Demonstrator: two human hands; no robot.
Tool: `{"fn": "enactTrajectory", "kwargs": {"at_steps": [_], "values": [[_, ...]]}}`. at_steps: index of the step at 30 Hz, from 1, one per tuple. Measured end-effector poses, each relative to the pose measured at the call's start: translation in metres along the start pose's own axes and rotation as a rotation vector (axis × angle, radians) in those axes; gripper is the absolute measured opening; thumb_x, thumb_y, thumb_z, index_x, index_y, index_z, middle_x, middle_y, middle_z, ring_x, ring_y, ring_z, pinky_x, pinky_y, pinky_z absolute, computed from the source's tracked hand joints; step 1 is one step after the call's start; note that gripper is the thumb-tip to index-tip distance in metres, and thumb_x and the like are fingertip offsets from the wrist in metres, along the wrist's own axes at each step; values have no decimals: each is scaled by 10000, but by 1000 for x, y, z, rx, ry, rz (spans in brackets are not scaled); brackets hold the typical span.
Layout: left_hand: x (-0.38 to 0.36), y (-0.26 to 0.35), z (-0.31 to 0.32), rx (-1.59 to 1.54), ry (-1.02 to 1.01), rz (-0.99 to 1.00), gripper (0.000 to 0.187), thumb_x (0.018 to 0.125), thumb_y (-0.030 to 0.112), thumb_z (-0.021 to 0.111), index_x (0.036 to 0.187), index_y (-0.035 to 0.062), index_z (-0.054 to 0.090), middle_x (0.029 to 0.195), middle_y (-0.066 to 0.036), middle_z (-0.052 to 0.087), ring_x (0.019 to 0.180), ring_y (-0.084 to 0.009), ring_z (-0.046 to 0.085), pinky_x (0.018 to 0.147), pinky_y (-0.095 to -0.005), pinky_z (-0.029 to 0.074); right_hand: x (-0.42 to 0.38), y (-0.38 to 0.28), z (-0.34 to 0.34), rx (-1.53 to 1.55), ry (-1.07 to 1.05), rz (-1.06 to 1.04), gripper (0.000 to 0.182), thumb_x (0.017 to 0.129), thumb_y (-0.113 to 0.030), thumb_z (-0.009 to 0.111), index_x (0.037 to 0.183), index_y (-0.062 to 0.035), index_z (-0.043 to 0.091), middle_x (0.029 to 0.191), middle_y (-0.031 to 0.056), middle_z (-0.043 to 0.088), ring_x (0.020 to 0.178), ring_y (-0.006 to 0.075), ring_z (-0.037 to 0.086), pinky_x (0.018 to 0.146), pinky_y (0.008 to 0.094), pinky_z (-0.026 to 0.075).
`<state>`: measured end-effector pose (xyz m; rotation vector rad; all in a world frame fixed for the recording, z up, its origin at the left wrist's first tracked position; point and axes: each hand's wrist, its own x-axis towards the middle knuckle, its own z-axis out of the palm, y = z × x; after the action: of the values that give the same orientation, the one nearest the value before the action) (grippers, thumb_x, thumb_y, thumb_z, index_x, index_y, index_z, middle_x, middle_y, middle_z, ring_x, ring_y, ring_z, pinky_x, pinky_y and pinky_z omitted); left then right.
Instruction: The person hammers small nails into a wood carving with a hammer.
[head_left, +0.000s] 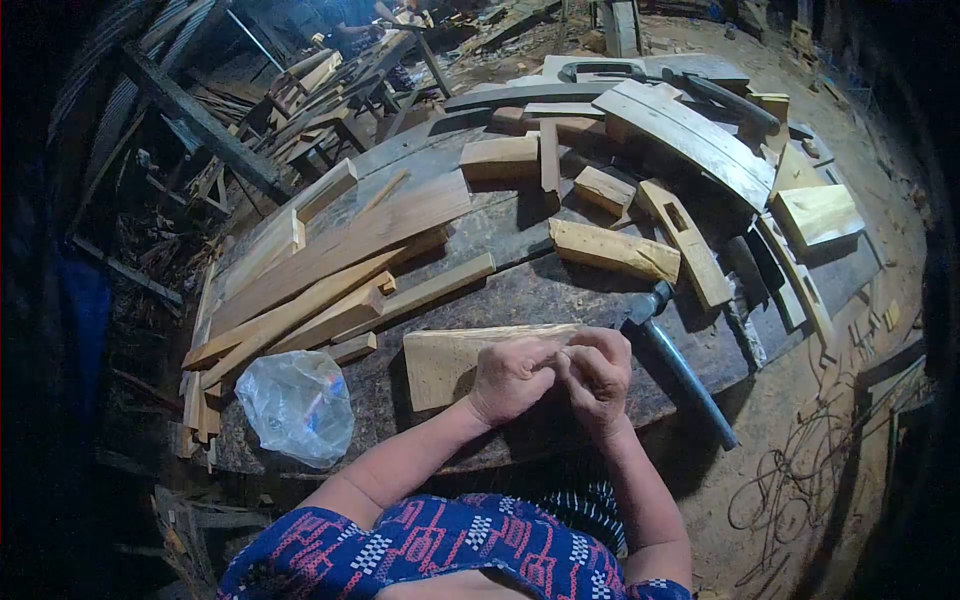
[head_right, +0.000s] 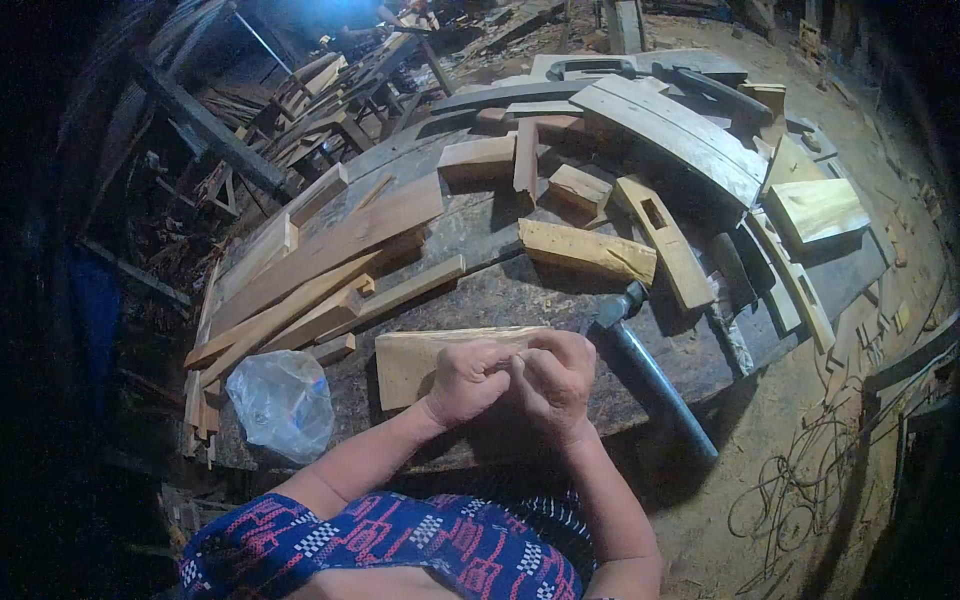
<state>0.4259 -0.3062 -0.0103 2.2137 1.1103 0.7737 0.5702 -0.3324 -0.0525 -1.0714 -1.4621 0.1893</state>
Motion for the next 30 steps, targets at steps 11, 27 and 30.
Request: {"fn": "enactTrajectory", "kwargs": {"at_steps": [11, 27, 30], "values": [[-4, -7, 5, -48, 73, 48, 148, 710, 45, 585, 839, 42, 657, 691, -131, 594, 624, -225, 601, 578, -308, 462, -2, -3, -2, -21, -32, 41, 102, 695, -66, 670, 763, -53, 596, 911, 109, 582, 867, 274, 522, 783, 363, 392], [-3, -5, 4, -25, 104, 39, 109, 688, 75, 621, 780, 19, 637, 681, -132, 588, 617, -244, 591, 567, -314, 455, -2, 0, 0, -52, -50, -6, 136, 683, -109, 649, 761, -73, 544, 922, 95, 572, 829, 280, 527, 778, 374, 368], [-2, -8, 5, -27, 112, 80, 108, 689, 67, 617, 785, 21, 635, 701, -138, 597, 639, -254, 602, 577, -313, 463, 0, -1, 0, -52, -59, -18, 141, 680, -114, 651, 761, -74, 543, 922, 96, 573, 832, 279, 530, 778, 374, 369]]}}
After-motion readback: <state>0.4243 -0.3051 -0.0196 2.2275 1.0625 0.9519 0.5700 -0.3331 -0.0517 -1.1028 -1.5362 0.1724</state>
